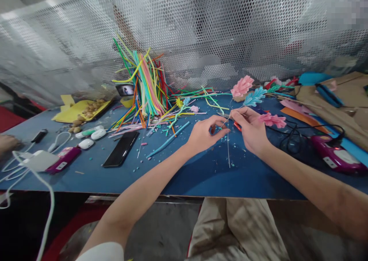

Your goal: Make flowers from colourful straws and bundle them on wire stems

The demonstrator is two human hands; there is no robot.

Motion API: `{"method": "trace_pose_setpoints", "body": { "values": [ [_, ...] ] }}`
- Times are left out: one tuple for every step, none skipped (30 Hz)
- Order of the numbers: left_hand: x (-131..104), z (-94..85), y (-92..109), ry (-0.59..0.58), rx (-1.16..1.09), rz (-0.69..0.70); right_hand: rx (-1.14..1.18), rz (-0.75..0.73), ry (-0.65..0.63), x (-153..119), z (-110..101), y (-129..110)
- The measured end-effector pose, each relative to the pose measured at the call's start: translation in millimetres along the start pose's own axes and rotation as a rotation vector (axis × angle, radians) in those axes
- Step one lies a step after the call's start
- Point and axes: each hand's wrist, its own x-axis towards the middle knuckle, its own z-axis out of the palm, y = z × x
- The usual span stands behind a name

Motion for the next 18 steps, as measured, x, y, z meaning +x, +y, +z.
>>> {"method": "trace_pose_setpoints", "body": {
  "values": [
    [-0.5,-0.4,-0.9,0.064,0.150,0.052,-0.026,-0.008,0.021,-0.2,0.2,0.7],
    [-1.0,-0.8,-1.9,0.120,0.264,0.101,-0.047,-0.015,0.033,-0.6,0.4,1.1],
    [-1.5,-0.9,-2.7,0.160,0.340,0.143,-0.061,-0.021,0.032,-1.0,0.6,1.3],
    [-2.0,-1.0,-3.3,0.188,0.381,0.176,-0.065,-0.028,0.023,-1.6,0.8,1.3],
    [-2.5,-1.0,-3.3,0.207,0.392,0.199,-0.064,-0.037,0.011,-2.1,0.9,1.1],
    [-3.0,-1.0,-2.8,0.217,0.379,0.212,-0.061,-0.046,0.001,-2.5,1.0,0.8],
    [-3.4,-1.0,-1.8,0.223,0.351,0.214,-0.058,-0.052,-0.009,-2.8,0.9,0.6],
    [-3.6,-1.2,-0.2,0.227,0.311,0.204,-0.054,-0.055,-0.015,-3.0,0.7,0.4],
    [-3.6,-1.5,1.6,0.228,0.255,0.180,-0.049,-0.054,-0.018,-3.0,0.4,0.3],
    [-3.4,-2.1,3.4,0.220,0.182,0.143,-0.040,-0.052,-0.021,-2.9,0.0,0.2],
    [-2.8,-2.8,5.0,0.197,0.091,0.092,-0.026,-0.049,-0.026,-2.7,-0.3,0.2],
    [-1.9,-3.6,6.0,0.163,-0.021,0.030,-0.006,-0.046,-0.032,-2.6,-0.5,0.0],
    [-0.7,-4.4,6.3,0.120,-0.151,-0.037,0.017,-0.045,-0.040,-2.5,-0.6,-0.3],
    [0.6,-5.2,5.9,0.070,-0.287,-0.105,0.037,-0.045,-0.047,-2.5,-0.6,-0.7],
    [1.8,-5.7,4.9,0.024,-0.420,-0.174,0.053,-0.043,-0.056,-2.7,-0.3,-1.4],
    [3.0,-5.9,3.4,-0.017,-0.541,-0.240,0.064,-0.039,-0.064,-3.1,0.2,-2.3],
    [3.9,-5.8,1.9,-0.051,-0.647,-0.302,0.071,-0.034,-0.071,-3.6,0.8,-3.3],
    [4.5,-5.5,0.4,-0.085,-0.737,-0.361,0.075,-0.027,-0.078,-4.2,1.5,-4.4]
  ]
}}
